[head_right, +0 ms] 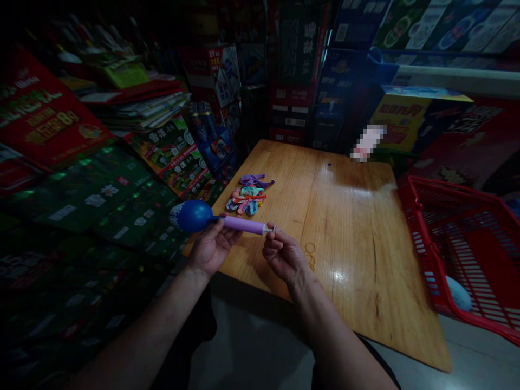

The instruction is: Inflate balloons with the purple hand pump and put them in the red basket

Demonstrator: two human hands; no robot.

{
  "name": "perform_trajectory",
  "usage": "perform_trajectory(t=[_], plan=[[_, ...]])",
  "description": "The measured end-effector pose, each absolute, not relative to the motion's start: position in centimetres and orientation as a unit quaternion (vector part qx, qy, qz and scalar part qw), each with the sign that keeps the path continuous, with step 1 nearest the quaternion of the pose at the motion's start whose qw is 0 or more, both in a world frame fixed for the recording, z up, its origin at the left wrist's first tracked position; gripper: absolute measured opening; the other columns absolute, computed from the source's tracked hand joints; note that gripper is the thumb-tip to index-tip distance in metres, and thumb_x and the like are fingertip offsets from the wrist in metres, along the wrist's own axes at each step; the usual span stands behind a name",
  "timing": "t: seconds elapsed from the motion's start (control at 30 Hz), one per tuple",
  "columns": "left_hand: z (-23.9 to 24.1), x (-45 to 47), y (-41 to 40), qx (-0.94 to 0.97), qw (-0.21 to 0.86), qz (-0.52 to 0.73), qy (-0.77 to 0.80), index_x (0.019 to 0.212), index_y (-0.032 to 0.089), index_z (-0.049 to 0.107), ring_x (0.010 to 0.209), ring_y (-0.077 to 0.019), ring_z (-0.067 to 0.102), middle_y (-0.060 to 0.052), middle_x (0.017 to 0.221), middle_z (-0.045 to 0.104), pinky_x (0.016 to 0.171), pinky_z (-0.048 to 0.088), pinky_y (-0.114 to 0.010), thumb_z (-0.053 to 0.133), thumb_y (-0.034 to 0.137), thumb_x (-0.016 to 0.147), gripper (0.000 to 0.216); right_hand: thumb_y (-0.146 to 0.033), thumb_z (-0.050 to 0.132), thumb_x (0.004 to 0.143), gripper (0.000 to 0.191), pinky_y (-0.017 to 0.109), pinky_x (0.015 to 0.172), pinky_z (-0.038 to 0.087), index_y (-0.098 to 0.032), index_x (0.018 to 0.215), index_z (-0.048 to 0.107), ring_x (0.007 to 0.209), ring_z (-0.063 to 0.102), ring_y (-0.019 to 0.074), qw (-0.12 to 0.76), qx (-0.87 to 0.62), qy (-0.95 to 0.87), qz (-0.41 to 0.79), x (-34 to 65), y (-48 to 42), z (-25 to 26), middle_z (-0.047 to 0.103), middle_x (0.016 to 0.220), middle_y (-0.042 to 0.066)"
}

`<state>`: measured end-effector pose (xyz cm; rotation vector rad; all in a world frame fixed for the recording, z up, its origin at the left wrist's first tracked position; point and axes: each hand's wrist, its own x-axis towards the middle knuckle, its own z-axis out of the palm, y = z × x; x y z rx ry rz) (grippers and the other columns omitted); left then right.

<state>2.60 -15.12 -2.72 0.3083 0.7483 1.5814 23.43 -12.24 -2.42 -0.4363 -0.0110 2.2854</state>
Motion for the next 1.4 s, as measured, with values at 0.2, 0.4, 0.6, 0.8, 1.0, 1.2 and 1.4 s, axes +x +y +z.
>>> perform_trajectory(t=[0.2,0.4,0.6,0.8,1.0,1.2,1.4], plan=[[-2.7,1.2,-14.6,0.129,0.578,0.732,0.336,0.105,0.021,0.066,0.104,-0.0210,0.066,-0.007,0.104,0.072,0.092,0.052,-0.040,0.069,0.027,0.082,0.023,-0.006,0.054,0.087,0.014,0.011,0.045,0.039,-0.014,0.099,0.060,0.044,0.045,-0.0001,0.434,-0.161,-0.015,0.886,24.5,-11.5,-2.0,0.063,0.068,-0.003],[-3.4,3.2,-15.5,0.117,0.631,0.688,0.339,0.108,0.021,0.066,0.099,-0.0212,0.068,-0.007,0.103,0.073,0.094,0.051,-0.044,0.069,0.025,0.083,0.025,-0.008,0.058,0.087,0.011,0.011,0.045,0.040,-0.015,0.095,0.059,0.044,0.045,0.0007,0.393,-0.176,-0.013,0.902,22.0,-12.9,-2.7,0.063,0.068,-0.003],[-2.9,1.0,-14.8,0.115,0.614,0.703,0.341,0.106,0.020,0.067,0.101,-0.0205,0.067,-0.007,0.100,0.073,0.094,0.051,-0.040,0.068,0.024,0.083,0.023,-0.008,0.052,0.089,0.012,0.013,0.045,0.041,-0.012,0.097,0.060,0.044,0.045,0.0013,0.385,-0.169,-0.014,0.907,23.2,-11.9,-2.0,0.063,0.069,-0.001],[-2.4,0.4,-15.4,0.140,0.597,0.717,0.333,0.107,0.022,0.065,0.105,-0.0215,0.065,-0.007,0.108,0.071,0.094,0.051,-0.044,0.065,0.026,0.086,0.022,-0.008,0.057,0.086,0.012,0.013,0.045,0.039,-0.013,0.096,0.062,0.044,0.044,0.0013,0.410,-0.167,-0.024,0.896,23.6,-11.9,-2.0,0.063,0.069,-0.002],[-2.9,2.5,-16.1,0.136,0.633,0.691,0.320,0.110,0.022,0.065,0.109,-0.0227,0.064,-0.008,0.111,0.071,0.097,0.048,-0.047,0.064,0.025,0.087,0.023,-0.011,0.063,0.084,0.013,0.013,0.050,0.042,-0.014,0.097,0.061,0.048,0.047,0.0017,0.395,-0.162,-0.045,0.903,21.4,-13.3,-2.8,0.065,0.073,-0.001],[-2.3,0.4,-15.4,0.132,0.605,0.710,0.334,0.105,0.020,0.066,0.108,-0.0233,0.065,-0.010,0.107,0.072,0.095,0.049,-0.042,0.066,0.026,0.085,0.021,-0.008,0.059,0.085,0.014,0.013,0.047,0.040,-0.011,0.098,0.061,0.047,0.046,0.0015,0.395,-0.160,-0.060,0.903,23.5,-12.0,-2.2,0.065,0.072,0.001],[-3.0,1.2,-16.0,0.130,0.613,0.705,0.332,0.109,0.022,0.065,0.107,-0.0224,0.065,-0.008,0.110,0.071,0.096,0.049,-0.045,0.065,0.026,0.086,0.023,-0.009,0.059,0.086,0.013,0.014,0.047,0.039,-0.012,0.098,0.061,0.046,0.045,0.0014,0.395,-0.156,-0.052,0.904,22.3,-12.8,-3.1,0.063,0.071,-0.001]])
